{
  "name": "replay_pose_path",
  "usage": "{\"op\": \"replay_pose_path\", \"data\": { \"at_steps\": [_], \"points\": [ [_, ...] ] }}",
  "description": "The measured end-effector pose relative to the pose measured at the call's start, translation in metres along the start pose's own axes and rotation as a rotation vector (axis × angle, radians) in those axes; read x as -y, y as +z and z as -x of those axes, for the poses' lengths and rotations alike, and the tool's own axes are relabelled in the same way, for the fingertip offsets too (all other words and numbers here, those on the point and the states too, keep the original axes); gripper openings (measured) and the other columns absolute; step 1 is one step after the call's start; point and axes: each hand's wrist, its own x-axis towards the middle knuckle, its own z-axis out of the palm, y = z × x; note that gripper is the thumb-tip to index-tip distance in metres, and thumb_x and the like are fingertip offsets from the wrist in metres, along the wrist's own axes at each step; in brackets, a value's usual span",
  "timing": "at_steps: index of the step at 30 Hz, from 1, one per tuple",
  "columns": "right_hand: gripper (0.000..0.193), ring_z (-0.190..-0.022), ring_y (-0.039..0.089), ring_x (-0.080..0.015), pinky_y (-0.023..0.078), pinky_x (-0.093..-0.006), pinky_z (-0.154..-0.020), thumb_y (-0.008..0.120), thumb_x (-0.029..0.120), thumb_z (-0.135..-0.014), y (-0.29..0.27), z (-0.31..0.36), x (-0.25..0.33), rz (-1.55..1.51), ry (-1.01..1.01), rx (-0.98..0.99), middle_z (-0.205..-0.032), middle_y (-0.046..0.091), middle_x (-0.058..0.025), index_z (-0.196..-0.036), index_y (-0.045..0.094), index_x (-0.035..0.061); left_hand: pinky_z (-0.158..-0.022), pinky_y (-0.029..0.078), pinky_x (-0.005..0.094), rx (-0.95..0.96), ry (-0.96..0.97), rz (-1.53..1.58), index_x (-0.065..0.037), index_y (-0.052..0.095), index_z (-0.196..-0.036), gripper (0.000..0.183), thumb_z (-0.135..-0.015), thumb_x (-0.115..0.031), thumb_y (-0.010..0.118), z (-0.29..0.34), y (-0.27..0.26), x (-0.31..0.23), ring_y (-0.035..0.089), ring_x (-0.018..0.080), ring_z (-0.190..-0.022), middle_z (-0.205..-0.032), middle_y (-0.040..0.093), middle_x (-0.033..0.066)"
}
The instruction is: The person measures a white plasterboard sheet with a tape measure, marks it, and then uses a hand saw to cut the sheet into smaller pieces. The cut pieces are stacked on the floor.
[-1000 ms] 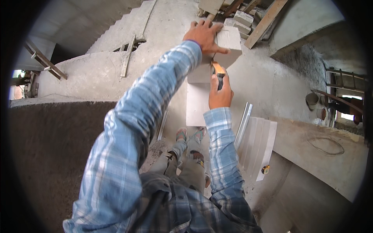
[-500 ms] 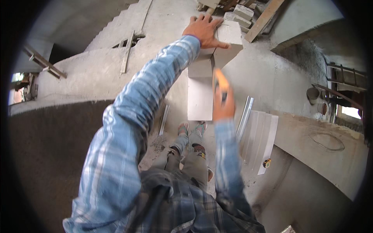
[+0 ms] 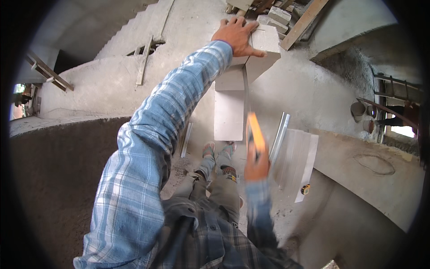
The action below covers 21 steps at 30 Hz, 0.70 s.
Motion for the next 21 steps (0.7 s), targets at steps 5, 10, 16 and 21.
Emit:
{"op": "replay_pose_path", "data": {
  "at_steps": [5, 10, 16, 21],
  "points": [
    [0.046, -0.086, 0.072, -0.0314, 0.055, -0.0442, -0.073, 0.055, 0.021, -0.098, 0.013, -0.032, -0.021, 0.030, 0.043, -0.088, -0.099, 0.070, -0.0200, -0.138, 0.047, -0.0002, -0.111, 0.031, 0.0547, 0.038, -0.010, 0.010, -0.022, 0.042, -0.148, 0.108, -0.064, -0.086, 0.062, 0.000, -0.006, -0.027, 0.046, 0.0385, -0.130, -0.136, 0.051, 0.0200],
    [0.044, -0.092, 0.070, -0.0324, 0.053, -0.0446, -0.075, 0.054, 0.028, -0.099, 0.027, -0.110, -0.002, 0.147, 0.057, 0.026, -0.099, 0.069, -0.0192, -0.134, 0.050, 0.0012, -0.111, 0.031, 0.0536, -0.014, 0.002, -0.048, -0.021, 0.042, -0.148, 0.110, -0.063, -0.090, 0.059, -0.003, 0.010, -0.018, 0.046, 0.0380, -0.130, -0.134, 0.052, 0.0182],
    [0.048, -0.105, 0.068, -0.0320, 0.053, -0.0419, -0.086, 0.055, 0.026, -0.098, -0.006, 0.035, -0.016, 0.008, -0.088, -0.108, -0.115, 0.067, -0.0238, -0.139, 0.046, 0.0014, -0.109, 0.034, 0.0555, -0.033, 0.007, -0.031, -0.022, 0.043, -0.147, 0.110, -0.063, -0.091, 0.057, -0.008, 0.004, -0.013, 0.047, 0.0365, -0.130, -0.136, 0.052, 0.0180],
    [0.047, -0.090, 0.070, -0.0311, 0.054, -0.0424, -0.079, 0.054, 0.026, -0.100, 0.034, -0.135, 0.003, 0.117, 0.152, 0.100, -0.098, 0.070, -0.0214, -0.139, 0.046, 0.0015, -0.110, 0.032, 0.0551, 0.049, -0.025, -0.051, -0.021, 0.042, -0.148, 0.112, -0.061, -0.090, 0.061, 0.003, 0.006, -0.035, 0.043, 0.0346, -0.133, -0.139, 0.049, 0.0169]
  ]
}}
